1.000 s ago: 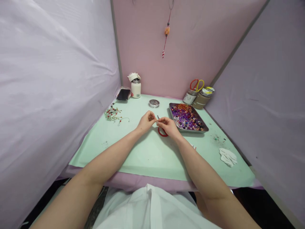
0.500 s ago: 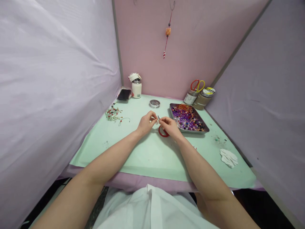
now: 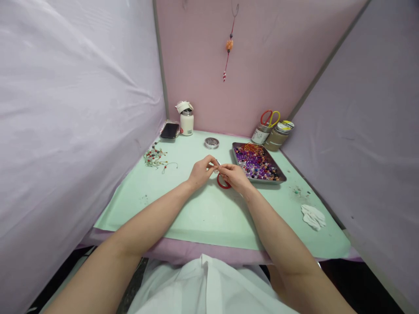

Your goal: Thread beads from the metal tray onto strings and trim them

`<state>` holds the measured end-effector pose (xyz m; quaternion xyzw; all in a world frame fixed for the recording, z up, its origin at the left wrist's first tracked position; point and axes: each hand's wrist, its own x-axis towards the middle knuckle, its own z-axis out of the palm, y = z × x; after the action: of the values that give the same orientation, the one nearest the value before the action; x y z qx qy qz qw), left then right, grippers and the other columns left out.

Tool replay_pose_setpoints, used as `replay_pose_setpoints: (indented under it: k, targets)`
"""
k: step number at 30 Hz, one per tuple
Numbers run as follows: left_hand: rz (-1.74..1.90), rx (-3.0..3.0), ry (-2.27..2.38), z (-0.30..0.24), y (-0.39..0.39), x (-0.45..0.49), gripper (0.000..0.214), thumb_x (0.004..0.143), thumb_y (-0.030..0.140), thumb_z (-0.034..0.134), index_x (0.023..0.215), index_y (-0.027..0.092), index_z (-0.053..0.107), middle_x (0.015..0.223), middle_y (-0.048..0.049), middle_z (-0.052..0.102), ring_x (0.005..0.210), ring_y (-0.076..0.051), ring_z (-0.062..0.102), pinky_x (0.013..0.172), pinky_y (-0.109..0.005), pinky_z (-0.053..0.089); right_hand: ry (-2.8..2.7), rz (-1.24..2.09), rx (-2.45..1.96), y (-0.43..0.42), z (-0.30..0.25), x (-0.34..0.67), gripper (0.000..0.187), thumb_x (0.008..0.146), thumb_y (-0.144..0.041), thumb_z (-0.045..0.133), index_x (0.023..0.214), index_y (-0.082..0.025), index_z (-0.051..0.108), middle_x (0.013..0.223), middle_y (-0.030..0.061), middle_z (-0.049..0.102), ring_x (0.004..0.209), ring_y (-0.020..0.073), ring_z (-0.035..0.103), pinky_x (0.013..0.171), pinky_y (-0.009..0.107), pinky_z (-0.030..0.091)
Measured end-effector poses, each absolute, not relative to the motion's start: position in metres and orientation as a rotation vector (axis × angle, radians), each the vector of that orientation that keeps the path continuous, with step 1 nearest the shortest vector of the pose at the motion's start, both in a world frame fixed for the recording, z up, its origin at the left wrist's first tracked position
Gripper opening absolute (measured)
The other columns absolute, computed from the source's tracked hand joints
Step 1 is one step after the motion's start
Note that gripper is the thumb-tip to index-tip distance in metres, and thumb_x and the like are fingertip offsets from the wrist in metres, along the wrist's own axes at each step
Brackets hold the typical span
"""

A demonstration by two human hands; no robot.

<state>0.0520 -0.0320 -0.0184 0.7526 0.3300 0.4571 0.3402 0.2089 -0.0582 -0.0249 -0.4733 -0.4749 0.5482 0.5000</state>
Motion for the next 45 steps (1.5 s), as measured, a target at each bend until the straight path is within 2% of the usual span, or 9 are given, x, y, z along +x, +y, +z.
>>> replay_pose_setpoints:
  k: [8, 20, 24, 26, 30, 33, 37, 41, 45]
  targets:
    - [1.187, 1.960, 0.837, -0.020, -0.034, 0.055, 0.004, 0.079, 0.018, 0.053, 0.083, 0.019, 0.051, 0.082, 0.0007, 0.062, 0.072, -0.012, 0.063, 0.067, -0.024, 0.047, -1.102, 1.288, -1.136, -0.053, -0.033, 0.209, 0.016, 0.064, -0.030, 0.068, 0.066, -0.018, 0.058, 0.053, -0.0044, 0.044, 0.044, 0.0054, 0.032, 0.040, 0.021, 0.021]
    - [1.403, 1.778, 1.033, -0.020, -0.022, 0.053, 0.012, 0.076, 0.014, 0.051, 0.079, 0.020, 0.042, 0.071, 0.0039, 0.054, 0.063, -0.010, 0.057, 0.068, -0.026, 0.043, -1.193, 1.171, -1.004, -0.055, -0.024, 0.211, 0.023, 0.068, -0.039, 0.069, 0.071, -0.021, 0.054, 0.059, -0.0048, 0.043, 0.048, 0.0070, 0.033, 0.046, 0.022, 0.028]
    - [1.216, 1.821, 1.138, -0.025, -0.017, 0.053, 0.018, 0.072, 0.009, 0.050, 0.083, 0.021, 0.041, 0.068, 0.0045, 0.054, 0.059, -0.010, 0.053, 0.063, -0.026, 0.041, -1.278, 1.216, -0.934, -0.057, -0.026, 0.208, 0.023, 0.073, -0.041, 0.065, 0.075, -0.022, 0.053, 0.063, -0.0049, 0.041, 0.051, 0.0070, 0.034, 0.048, 0.022, 0.030]
    - [1.115, 1.847, 1.142, -0.028, -0.017, 0.054, 0.019, 0.072, 0.009, 0.050, 0.083, 0.021, 0.041, 0.069, 0.0042, 0.054, 0.058, -0.010, 0.052, 0.062, -0.026, 0.040, -1.292, 1.207, -0.925, -0.059, -0.026, 0.205, 0.024, 0.073, -0.042, 0.065, 0.076, -0.022, 0.052, 0.070, -0.0041, 0.046, 0.052, 0.0067, 0.035, 0.048, 0.021, 0.030]
    - [1.031, 1.945, 1.199, -0.029, -0.017, 0.053, 0.014, 0.073, 0.010, 0.051, 0.079, 0.021, 0.043, 0.071, 0.0024, 0.054, 0.064, -0.012, 0.051, 0.064, -0.026, 0.038, -1.302, 1.231, -0.886, -0.061, -0.027, 0.202, 0.025, 0.073, -0.042, 0.064, 0.076, -0.022, 0.050, 0.100, -0.0005, 0.054, 0.058, 0.0060, 0.041, 0.047, 0.021, 0.030]
    - [0.973, 2.058, 1.248, -0.028, -0.019, 0.052, 0.014, 0.073, 0.008, 0.048, 0.079, 0.021, 0.045, 0.074, 0.0006, 0.056, 0.069, -0.014, 0.051, 0.066, -0.027, 0.038, -1.328, 1.283, -0.876, -0.060, -0.029, 0.202, 0.023, 0.076, -0.041, 0.063, 0.077, -0.022, 0.050, 0.085, -0.0010, 0.055, 0.054, 0.0061, 0.038, 0.045, 0.020, 0.026]
    - [0.895, 2.169, 1.268, -0.028, -0.022, 0.054, 0.023, 0.069, 0.002, 0.046, 0.082, 0.021, 0.047, 0.071, 0.0007, 0.055, 0.067, -0.015, 0.049, 0.065, -0.027, 0.036, -1.321, 1.257, -0.926, -0.058, -0.034, 0.200, 0.024, 0.074, -0.040, 0.064, 0.075, -0.022, 0.048, 0.064, -0.0052, 0.047, 0.046, 0.0055, 0.033, 0.043, 0.020, 0.023]
    - [0.932, 2.204, 1.249, -0.031, -0.024, 0.058, 0.025, 0.065, 0.001, 0.047, 0.080, 0.022, 0.048, 0.067, 0.0012, 0.052, 0.062, -0.016, 0.046, 0.062, -0.027, 0.035, -1.335, 1.227, -0.991, -0.057, -0.037, 0.197, 0.021, 0.074, -0.037, 0.061, 0.073, -0.023, 0.046, 0.057, -0.0073, 0.044, 0.043, 0.0059, 0.035, 0.042, 0.020, 0.024]
    - [0.958, 2.156, 1.255, -0.037, -0.019, 0.056, 0.028, 0.066, 0.002, 0.047, 0.085, 0.021, 0.052, 0.069, 0.0009, 0.055, 0.063, -0.016, 0.048, 0.063, -0.027, 0.037, -1.261, 1.223, -1.009, -0.057, -0.034, 0.196, 0.022, 0.071, -0.038, 0.063, 0.073, -0.023, 0.047, 0.061, -0.0067, 0.049, 0.045, 0.0056, 0.037, 0.043, 0.020, 0.028]
